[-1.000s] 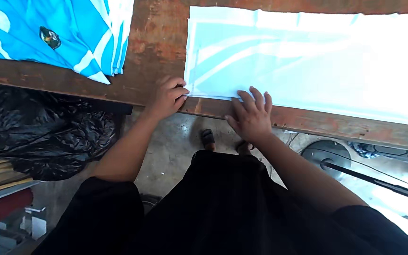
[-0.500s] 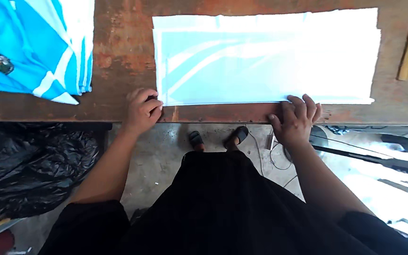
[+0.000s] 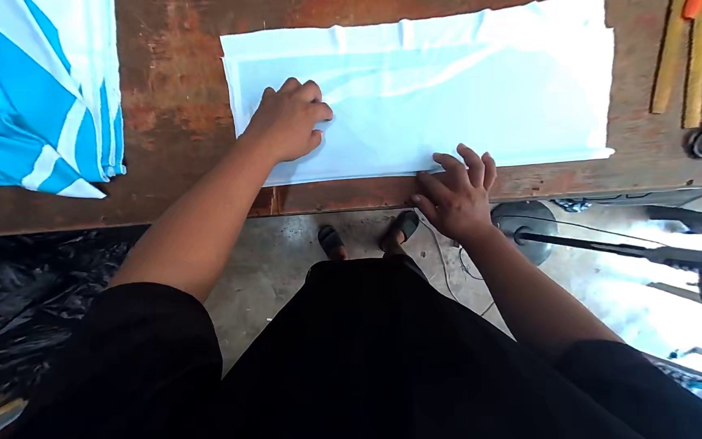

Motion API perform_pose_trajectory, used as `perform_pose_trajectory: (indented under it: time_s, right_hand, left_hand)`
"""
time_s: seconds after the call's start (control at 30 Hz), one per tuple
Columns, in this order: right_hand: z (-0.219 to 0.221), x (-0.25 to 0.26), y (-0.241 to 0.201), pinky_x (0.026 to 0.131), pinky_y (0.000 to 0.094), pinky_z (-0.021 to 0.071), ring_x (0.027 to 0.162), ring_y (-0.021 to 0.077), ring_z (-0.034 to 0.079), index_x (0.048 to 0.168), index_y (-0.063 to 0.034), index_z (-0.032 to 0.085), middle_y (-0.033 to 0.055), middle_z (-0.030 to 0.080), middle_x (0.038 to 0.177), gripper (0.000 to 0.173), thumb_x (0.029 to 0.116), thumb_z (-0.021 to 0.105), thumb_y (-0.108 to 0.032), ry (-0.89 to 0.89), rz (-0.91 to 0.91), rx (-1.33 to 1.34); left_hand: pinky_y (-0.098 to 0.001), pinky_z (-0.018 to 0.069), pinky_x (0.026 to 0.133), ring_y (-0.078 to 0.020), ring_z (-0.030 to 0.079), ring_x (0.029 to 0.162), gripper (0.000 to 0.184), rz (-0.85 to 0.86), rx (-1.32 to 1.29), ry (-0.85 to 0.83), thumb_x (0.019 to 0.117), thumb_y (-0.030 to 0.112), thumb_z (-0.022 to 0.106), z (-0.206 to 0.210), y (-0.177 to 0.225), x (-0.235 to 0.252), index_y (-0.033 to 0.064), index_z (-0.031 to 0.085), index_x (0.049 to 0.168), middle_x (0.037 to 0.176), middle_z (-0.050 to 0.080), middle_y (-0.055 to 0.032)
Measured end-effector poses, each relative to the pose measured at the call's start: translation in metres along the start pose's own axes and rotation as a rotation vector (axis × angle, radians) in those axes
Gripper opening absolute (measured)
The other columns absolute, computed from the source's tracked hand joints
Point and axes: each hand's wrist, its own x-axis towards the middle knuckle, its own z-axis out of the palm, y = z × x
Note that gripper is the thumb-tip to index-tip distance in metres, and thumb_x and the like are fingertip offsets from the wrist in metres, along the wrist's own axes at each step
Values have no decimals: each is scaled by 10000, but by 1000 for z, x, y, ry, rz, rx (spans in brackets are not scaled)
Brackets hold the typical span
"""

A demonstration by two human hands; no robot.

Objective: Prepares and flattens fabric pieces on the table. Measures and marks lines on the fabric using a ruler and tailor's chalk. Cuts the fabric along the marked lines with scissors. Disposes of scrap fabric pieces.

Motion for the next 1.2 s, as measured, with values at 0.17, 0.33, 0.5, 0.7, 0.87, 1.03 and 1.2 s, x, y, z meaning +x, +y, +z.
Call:
perform_pose_trajectory:
  time_s: [0.17,0.33,0.5,0.7,0.87,1.03,1.2]
  right_hand:
    - [-9,-13,27,1147,742,221,1435,473,406,1274,-174,687,168,571,1455,523,1017,474,-576,-5,78,-24]
    - [-26,-40,82,1149,754,198,1450,479,384,1289,-107,678,161,560,1478,595,1031,438,-587,-25,282,-87]
    - [-43,-67,145,1163,738,178,1461,470,362,1301,-78,651,164,543,1489,630,1044,386,-589,-67,381,-145]
    - [-59,-98,205,1151,758,185,1443,481,386,1358,-94,633,176,549,1478,615,1040,411,-572,-74,372,-121]
    - [-64,-114,241,1151,748,210,1433,485,403,1366,-135,649,200,568,1449,606,1035,415,-585,-43,294,-30]
    - [-64,-129,277,1159,700,250,1411,437,449,1300,-183,702,164,600,1419,502,1038,470,-542,19,231,59]
    - [-78,-130,314,1082,642,374,1310,428,540,1175,-114,742,170,660,1321,360,1030,553,-384,111,258,104]
  left_hand:
    - [-675,439,948,-441,523,1284,340,-32,33,-28,981,267,627,-6,6,3,139,677,1292,1385,583,-159]
    - [-712,443,923,-489,501,1288,417,-151,36,-56,979,277,651,-4,22,7,115,626,1362,1392,551,-211]
    - [-759,438,885,-577,507,1241,412,-381,84,-97,973,274,653,-12,44,16,13,628,1291,1340,538,-328]
    - [-724,437,941,-531,514,1264,385,-322,57,-35,1002,253,618,-15,83,61,38,635,1321,1367,545,-295]
    - [-714,437,968,-497,490,1322,397,-178,23,-44,1013,235,605,-13,124,131,97,617,1384,1442,531,-229]
    - [-783,428,887,-590,514,1245,368,-478,122,-152,989,224,612,-26,169,178,-8,639,1274,1333,555,-350]
    - [-693,447,996,-495,557,1257,338,-182,11,-38,1033,211,551,-20,236,201,8,656,1282,1311,601,-288]
